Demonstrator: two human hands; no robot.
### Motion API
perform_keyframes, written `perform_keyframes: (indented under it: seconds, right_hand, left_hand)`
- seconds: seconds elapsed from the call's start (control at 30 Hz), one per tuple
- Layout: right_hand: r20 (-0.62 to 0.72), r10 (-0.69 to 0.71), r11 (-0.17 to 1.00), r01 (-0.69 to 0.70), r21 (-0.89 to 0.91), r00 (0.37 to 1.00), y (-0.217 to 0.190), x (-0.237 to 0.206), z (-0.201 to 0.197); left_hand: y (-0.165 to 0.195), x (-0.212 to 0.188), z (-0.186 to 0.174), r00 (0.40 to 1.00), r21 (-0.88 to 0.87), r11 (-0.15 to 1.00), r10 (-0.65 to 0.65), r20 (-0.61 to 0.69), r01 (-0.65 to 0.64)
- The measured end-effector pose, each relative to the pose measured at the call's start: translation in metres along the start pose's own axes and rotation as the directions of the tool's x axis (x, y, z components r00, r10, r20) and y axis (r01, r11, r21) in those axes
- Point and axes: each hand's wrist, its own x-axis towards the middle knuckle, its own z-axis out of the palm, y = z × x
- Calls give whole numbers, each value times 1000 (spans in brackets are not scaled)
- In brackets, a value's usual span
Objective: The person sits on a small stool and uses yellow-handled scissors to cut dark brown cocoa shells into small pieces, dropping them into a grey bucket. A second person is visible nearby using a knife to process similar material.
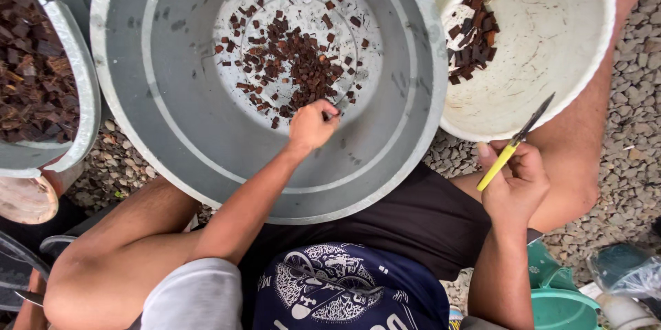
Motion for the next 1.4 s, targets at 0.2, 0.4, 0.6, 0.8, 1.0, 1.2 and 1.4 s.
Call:
perform_keyframes:
  seconds: [0.2, 0.4, 0.6, 0.8, 1.0, 1.2, 1.4]
  right_hand:
    - [-67, -117, 993, 114, -36, 991, -7, -15, -33]
    - [-138, -178, 983, 170, -66, 974, -25, -43, -49]
    - [25, -185, 964, 176, 199, 982, -82, -52, -10]
    - [604, -310, 918, 396, -9, 734, -164, -89, 128]
    - [834, -460, 808, 533, 251, 304, -202, -172, 320]
    - [926, -368, 760, 601, 246, 87, -197, -211, 419]
    - [924, -381, 785, 540, 303, 35, -184, -216, 448]
  left_hand:
    - [99, -41, 24, 916, -493, 795, 402, -10, -354]
    - [162, -39, 46, 920, -384, 847, 392, -20, -369]
    - [102, -54, 15, 848, -294, 811, 408, -337, -506]
    - [56, -91, -18, 948, -858, 405, 148, -280, -317]
    - [35, -119, -21, 934, -935, 71, 117, -338, -347]
    - [23, -121, -43, 940, -952, -187, 197, -279, -244]
    - [22, -122, -51, 958, -942, -319, 224, -179, -101]
